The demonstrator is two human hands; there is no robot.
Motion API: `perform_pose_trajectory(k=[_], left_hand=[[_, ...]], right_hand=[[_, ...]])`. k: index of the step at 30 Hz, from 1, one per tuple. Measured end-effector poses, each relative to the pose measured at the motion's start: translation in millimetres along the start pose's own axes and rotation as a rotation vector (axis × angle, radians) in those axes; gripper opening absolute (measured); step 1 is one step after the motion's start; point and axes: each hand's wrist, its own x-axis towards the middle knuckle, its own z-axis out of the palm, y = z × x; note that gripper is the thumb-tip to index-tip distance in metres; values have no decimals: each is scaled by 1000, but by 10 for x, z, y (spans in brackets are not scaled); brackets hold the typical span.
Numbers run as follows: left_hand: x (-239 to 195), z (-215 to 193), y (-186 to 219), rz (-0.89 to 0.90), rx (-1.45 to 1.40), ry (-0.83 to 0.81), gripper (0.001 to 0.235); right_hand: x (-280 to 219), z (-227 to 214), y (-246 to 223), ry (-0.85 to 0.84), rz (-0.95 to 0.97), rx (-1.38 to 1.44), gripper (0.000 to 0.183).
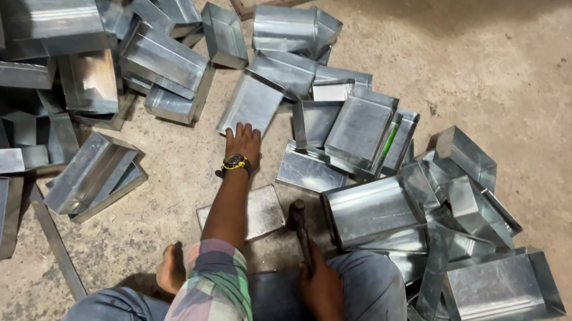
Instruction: The person uses a hammer to flatten or shape small rectangular metal pieces while sitting on the floor.
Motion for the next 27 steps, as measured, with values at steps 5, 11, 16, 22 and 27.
perform_pose_trajectory(k=[5,11,16,22,27], left_hand=[[-156,-120,105,-177,-431,-251,109],[-128,270,-100,-175,-175,-287,64],[-273,411,-350,-54,-300,-120,29],[-1253,-269,-452,105,-315,-100,23],[-2270,-559,-468,161,-346,50,18]], right_hand=[[-95,0,-30,-9,9,6,61],[-6,-20,-58,-44,35,-36,62],[0,-16,-51,-32,45,-44,62],[31,11,19,-12,28,9,58],[111,99,292,115,-113,61,55]])
